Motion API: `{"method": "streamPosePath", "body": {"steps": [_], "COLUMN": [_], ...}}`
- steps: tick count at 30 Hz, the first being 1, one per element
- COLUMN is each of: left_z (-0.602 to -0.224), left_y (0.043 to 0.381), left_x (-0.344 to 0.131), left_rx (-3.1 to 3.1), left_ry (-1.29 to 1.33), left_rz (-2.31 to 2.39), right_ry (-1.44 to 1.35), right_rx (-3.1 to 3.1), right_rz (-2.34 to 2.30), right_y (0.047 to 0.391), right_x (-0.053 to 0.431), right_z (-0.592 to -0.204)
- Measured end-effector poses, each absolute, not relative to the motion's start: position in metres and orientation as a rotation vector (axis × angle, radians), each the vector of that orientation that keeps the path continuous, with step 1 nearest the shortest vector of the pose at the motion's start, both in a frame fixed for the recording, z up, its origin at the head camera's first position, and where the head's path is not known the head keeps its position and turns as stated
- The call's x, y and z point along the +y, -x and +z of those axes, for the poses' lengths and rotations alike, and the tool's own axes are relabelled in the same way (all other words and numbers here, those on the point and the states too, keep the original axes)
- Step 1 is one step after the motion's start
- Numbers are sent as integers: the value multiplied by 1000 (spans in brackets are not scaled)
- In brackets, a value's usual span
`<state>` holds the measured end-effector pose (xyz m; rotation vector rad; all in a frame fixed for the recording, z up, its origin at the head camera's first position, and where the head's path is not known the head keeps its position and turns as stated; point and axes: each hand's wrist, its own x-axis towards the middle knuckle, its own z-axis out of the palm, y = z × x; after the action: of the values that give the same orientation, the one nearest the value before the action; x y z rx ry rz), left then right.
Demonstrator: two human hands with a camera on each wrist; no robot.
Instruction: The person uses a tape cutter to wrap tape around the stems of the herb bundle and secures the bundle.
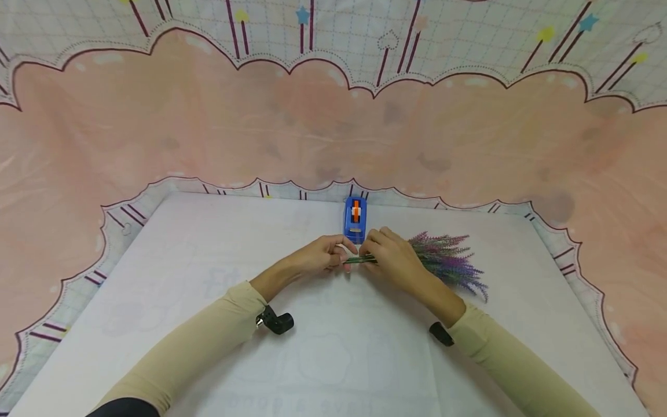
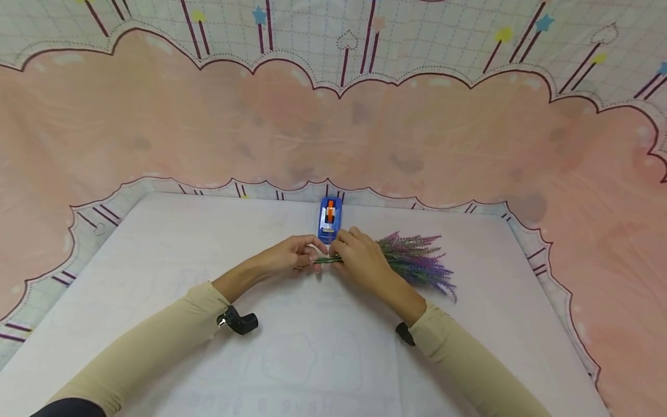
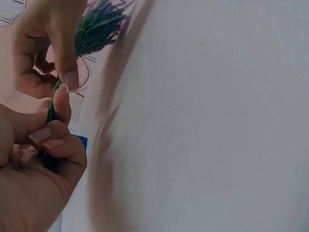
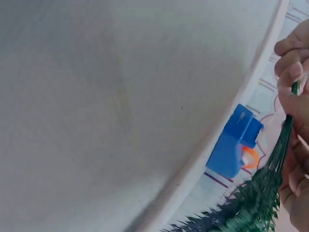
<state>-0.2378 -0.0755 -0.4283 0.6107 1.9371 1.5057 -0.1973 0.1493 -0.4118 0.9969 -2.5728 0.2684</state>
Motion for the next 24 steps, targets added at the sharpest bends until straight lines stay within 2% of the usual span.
{"method": "streamPosePath", "body": {"steps": [11, 24], "left_z": [-427, -432], "left_y": [240, 239], "left_x": [-77, -78], "left_rx": [2003, 2053], "left_ry": [-631, -695], "left_rz": [1447, 1468], "right_ry": [-753, -877], "right_rx": [-2894, -2839], "right_rz": [450, 462], "right_y": [194, 200], "right_x": [147, 154], "right_z": [-404, -399]}}
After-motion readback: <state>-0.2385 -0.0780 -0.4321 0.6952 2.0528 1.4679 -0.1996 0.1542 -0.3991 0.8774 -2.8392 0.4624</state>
